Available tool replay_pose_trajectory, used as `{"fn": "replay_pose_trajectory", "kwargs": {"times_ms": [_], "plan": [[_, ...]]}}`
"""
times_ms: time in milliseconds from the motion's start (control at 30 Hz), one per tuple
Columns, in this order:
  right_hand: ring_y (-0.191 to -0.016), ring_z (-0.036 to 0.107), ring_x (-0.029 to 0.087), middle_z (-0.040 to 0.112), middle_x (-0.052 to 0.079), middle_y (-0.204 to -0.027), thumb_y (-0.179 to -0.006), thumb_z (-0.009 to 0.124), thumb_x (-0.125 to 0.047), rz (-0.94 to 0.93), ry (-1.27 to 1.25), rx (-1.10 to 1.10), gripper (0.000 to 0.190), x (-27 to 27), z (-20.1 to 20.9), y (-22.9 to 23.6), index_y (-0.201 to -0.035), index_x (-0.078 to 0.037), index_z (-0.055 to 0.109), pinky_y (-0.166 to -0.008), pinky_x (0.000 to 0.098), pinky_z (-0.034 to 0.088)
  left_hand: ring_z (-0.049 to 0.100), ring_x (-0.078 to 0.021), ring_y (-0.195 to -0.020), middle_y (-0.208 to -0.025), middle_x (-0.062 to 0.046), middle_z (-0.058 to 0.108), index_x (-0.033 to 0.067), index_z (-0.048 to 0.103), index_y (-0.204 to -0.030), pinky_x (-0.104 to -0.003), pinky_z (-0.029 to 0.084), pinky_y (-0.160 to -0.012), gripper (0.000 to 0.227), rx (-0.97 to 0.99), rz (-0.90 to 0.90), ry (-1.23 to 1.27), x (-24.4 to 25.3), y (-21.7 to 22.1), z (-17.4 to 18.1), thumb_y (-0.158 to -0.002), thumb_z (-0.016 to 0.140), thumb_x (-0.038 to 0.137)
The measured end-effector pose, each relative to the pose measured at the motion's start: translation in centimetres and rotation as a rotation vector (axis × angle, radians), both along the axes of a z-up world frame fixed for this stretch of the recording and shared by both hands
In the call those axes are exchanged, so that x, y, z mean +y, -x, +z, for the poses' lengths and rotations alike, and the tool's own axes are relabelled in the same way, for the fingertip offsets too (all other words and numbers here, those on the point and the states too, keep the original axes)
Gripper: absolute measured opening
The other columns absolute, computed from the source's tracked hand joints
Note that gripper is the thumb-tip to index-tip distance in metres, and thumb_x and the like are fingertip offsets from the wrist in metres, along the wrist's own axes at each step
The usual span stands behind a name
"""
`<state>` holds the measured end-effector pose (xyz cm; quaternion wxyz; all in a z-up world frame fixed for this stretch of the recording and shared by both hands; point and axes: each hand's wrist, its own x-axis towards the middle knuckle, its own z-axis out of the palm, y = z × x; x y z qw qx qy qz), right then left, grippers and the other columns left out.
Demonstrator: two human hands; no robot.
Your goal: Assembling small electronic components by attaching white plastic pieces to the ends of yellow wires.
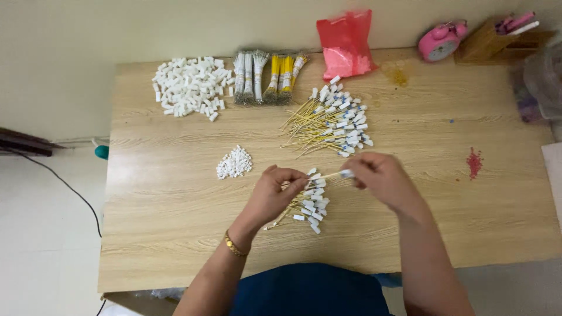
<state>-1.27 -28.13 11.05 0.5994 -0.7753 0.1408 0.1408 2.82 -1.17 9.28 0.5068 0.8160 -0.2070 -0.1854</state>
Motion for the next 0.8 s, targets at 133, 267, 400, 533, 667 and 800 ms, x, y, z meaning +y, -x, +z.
{"fn": "replay_pose_trajectory", "kwargs": {"times_ms": [133,267,400,533,667,800], "plan": [[-0.067,0.062,0.011,0.070,0.002,-0.079,-0.097,0.064,-0.019,-0.096,0.044,0.009,0.022,-0.1,1.5,-0.4,-0.101,-0.002,0.077,-0.062,0.0273,0.052,0.068,-0.0087,-0.089,-0.092,-0.002,0.076,0.0033,0.075,-0.105,-0.030,0.055,-0.087,0.020,0.349,0.106,0.194,2.2,0.5,-2.5,-0.097,0.068,0.020],[-0.081,0.065,0.019,0.070,0.008,-0.094,-0.096,0.070,-0.021,0.058,0.532,-0.397,0.018,3.7,2.8,-0.6,-0.100,-0.005,0.077,-0.073,0.0323,0.052,0.067,-0.0082,-0.087,-0.091,-0.002,0.075,0.0000,0.076,-0.106,-0.025,0.055,-0.081,0.023,0.377,0.163,0.253,2.2,0.8,-2.9,-0.098,0.067,0.020],[-0.087,0.068,0.020,0.072,0.006,-0.094,-0.093,0.071,-0.023,0.288,0.425,-0.500,0.017,7.3,2.2,-1.1,-0.099,-0.007,0.075,-0.078,0.0335,0.052,0.068,-0.0074,-0.087,-0.091,-0.003,0.075,-0.0017,0.074,-0.106,-0.024,0.056,-0.080,0.022,0.340,0.146,0.300,1.1,1.2,-1.3,-0.099,0.068,0.019],[-0.079,0.068,0.017,0.071,0.005,-0.087,-0.093,0.069,-0.022,0.314,0.336,-0.275,0.017,7.8,2.6,-1.5,-0.098,-0.007,0.075,-0.070,0.0320,0.053,0.066,-0.0093,-0.087,-0.094,-0.005,0.074,-0.0045,0.073,-0.108,-0.025,0.056,-0.080,0.020,0.455,0.237,0.485,1.2,1.2,-3.3,-0.100,0.068,0.013],[-0.078,0.064,0.014,0.069,0.004,-0.086,-0.096,0.066,-0.020,0.277,0.214,-0.175,0.017,7.7,1.2,-1.2,-0.099,-0.004,0.071,-0.070,0.0311,0.053,0.070,-0.0103,-0.092,-0.098,-0.006,0.076,-0.0033,0.073,-0.111,-0.026,0.058,-0.085,0.019,0.531,0.263,0.561,1.1,1.6,-4.4,-0.099,0.067,0.010],[-0.078,0.062,0.010,0.069,0.001,-0.085,-0.098,0.064,-0.021,0.254,0.142,-0.149,0.018,7.7,-0.1,-0.9,-0.100,-0.004,0.069,-0.070,0.0283,0.053,0.070,-0.0102,-0.092,-0.095,-0.005,0.076,-0.0021,0.072,-0.110,-0.026,0.058,-0.085,0.018,0.567,0.293,0.638,0.8,1.7,-5.7,-0.099,0.065,0.009]]}}
